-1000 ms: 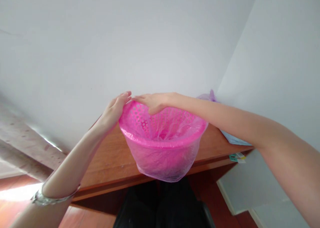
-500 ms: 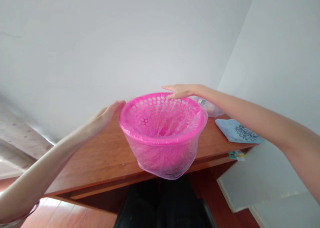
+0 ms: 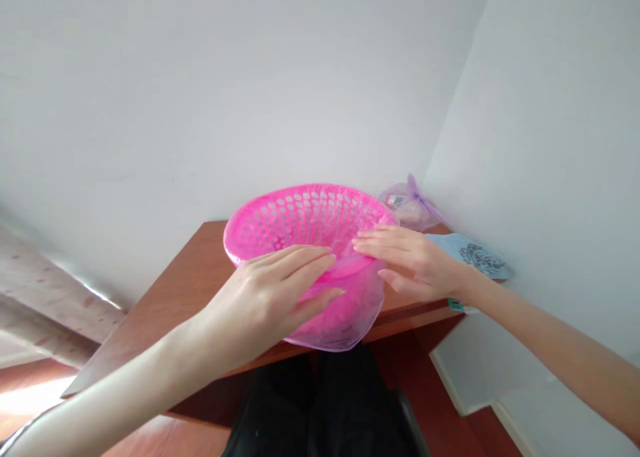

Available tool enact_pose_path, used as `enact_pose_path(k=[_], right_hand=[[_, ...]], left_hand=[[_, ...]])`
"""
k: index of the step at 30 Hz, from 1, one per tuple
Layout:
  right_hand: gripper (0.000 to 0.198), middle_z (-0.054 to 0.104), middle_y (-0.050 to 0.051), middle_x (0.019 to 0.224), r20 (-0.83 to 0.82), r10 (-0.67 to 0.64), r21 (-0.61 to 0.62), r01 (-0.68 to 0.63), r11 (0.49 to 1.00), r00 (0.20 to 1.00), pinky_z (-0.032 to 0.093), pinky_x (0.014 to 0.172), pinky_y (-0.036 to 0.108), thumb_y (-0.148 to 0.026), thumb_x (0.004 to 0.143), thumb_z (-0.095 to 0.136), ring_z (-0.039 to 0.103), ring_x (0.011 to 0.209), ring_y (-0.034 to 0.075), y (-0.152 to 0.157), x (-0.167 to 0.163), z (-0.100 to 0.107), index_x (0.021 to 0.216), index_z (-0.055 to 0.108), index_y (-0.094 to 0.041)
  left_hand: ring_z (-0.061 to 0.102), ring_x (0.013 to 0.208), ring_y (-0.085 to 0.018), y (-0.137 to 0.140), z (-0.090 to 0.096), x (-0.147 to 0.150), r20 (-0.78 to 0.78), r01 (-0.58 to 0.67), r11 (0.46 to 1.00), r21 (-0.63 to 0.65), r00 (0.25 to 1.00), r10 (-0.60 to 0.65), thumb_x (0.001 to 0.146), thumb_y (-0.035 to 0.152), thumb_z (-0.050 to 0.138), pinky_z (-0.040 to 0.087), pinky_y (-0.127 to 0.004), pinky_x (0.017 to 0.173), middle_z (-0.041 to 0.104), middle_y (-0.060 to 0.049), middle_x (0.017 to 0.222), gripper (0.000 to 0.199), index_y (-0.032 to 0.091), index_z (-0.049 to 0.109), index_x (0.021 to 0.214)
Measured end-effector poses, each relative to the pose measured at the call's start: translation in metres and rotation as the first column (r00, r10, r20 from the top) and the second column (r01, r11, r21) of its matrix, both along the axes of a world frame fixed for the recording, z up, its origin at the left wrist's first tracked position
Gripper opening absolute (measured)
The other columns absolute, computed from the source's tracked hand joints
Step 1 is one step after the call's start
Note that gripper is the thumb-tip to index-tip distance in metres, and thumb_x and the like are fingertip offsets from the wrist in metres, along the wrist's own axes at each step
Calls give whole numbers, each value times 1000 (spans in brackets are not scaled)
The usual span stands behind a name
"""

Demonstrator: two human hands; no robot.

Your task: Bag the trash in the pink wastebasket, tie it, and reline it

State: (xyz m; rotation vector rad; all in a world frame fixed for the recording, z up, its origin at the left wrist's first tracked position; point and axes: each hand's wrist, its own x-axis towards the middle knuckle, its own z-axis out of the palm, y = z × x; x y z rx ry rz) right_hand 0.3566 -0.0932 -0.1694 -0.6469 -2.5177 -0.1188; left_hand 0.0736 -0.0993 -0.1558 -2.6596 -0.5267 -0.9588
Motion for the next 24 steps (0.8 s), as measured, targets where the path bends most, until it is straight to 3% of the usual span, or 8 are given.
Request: enact_pose_path(k=[4, 8, 13, 17, 24], right_hand=[[39, 57, 5, 135, -201, -165, -140, 138, 980, 966, 34, 116, 44, -27, 97, 40, 48, 132, 19, 23, 38, -13, 132, 57, -23], [35, 63, 4, 127, -405, -272, -223, 194, 955, 873, 38, 113, 43, -33, 98, 41, 54, 125, 20, 41, 60, -10, 119, 67, -24], [32, 65, 4, 124, -407, -227, -165, 173, 971, 885, 40, 110, 40, -33, 96, 45, 56, 123, 19, 46, 55, 7, 116, 68, -23], [30, 66, 4, 121, -410, -253, -126, 220, 967, 876, 43, 108, 39, -30, 95, 46, 59, 119, 19, 50, 50, 12, 114, 69, -22], [29, 67, 4, 119, -414, -296, -53, 301, 952, 861, 45, 107, 41, -20, 90, 49, 61, 115, 19, 44, 61, -1, 111, 69, -21]], left_hand=[[70, 74, -15, 11, 0, -7, -57, -111, 950, -290, 993, 99, 92, 34, 57, 54, -23, 70, 75, -4, 89, 24, 20, 72, 106], [70, 75, -15, 10, 8, -12, -154, -174, 891, -419, 981, 120, 91, 35, 58, 52, -21, 70, 75, -1, 92, 24, 24, 73, 105], [69, 90, -22, 10, 15, -4, -284, -229, 873, -430, 952, 109, 88, 37, 60, 52, -28, 79, 73, -3, 108, 29, 26, 71, 113], [67, 98, -22, 14, 19, -5, -374, -236, 875, -424, 925, 69, 92, 28, 49, 52, -30, 84, 71, -4, 111, 29, 26, 72, 109], [56, 121, -21, 41, 17, -64, -422, -314, 892, -324, 892, 160, 95, 20, 41, 43, -40, 103, 65, -5, 126, 37, 24, 66, 121]])
